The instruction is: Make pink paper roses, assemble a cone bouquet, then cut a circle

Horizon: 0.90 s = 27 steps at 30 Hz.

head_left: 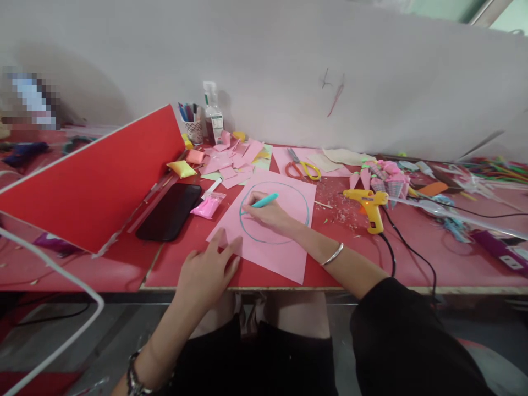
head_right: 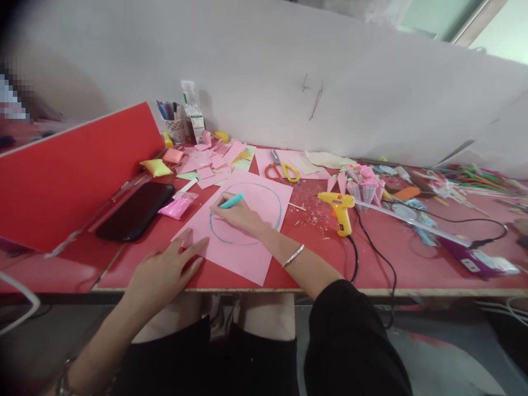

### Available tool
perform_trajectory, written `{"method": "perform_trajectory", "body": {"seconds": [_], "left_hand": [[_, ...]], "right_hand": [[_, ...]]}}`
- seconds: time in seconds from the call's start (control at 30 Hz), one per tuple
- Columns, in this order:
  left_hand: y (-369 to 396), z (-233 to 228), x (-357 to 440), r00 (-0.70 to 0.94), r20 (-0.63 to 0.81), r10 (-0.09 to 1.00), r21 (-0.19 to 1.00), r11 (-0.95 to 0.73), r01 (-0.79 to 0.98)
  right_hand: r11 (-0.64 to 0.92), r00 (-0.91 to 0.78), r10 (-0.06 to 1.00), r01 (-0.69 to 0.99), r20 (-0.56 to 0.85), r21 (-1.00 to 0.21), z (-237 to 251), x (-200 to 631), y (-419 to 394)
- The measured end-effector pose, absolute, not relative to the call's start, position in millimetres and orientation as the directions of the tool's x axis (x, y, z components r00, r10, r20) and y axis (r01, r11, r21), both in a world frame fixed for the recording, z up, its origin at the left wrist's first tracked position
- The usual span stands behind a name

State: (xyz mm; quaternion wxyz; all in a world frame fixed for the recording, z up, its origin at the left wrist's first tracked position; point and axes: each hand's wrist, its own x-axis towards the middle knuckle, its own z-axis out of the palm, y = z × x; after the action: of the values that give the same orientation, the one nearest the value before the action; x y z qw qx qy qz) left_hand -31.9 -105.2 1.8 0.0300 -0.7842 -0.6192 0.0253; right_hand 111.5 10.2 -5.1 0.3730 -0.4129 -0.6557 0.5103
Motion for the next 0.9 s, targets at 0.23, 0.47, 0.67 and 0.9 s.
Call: {"method": "perform_trajectory", "body": {"seconds": [0.23, 0.47, 0.67, 0.9], "left_hand": [[-106, 3, -32, 0.214, -0.014, 0.977, -0.061, -0.214, 0.975], [-107, 3, -32, 0.216, -0.005, 0.976, -0.027, -0.216, 0.976], [-105, 2, -32, 0.218, -0.019, 0.976, -0.064, -0.219, 0.974], [-106, 3, -32, 0.217, -0.025, 0.976, -0.089, -0.219, 0.972]], "right_hand": [[0.132, -0.366, 0.927, 0.131, 0.075, -0.983, -7, 103, 6], [0.258, -0.379, 0.912, 0.226, 0.159, -0.94, -11, 103, 6], [0.216, -0.423, 0.899, 0.191, 0.119, -0.958, -14, 106, 1], [0.206, -0.46, 0.88, 0.147, 0.117, -0.967, -13, 112, -4]]}}
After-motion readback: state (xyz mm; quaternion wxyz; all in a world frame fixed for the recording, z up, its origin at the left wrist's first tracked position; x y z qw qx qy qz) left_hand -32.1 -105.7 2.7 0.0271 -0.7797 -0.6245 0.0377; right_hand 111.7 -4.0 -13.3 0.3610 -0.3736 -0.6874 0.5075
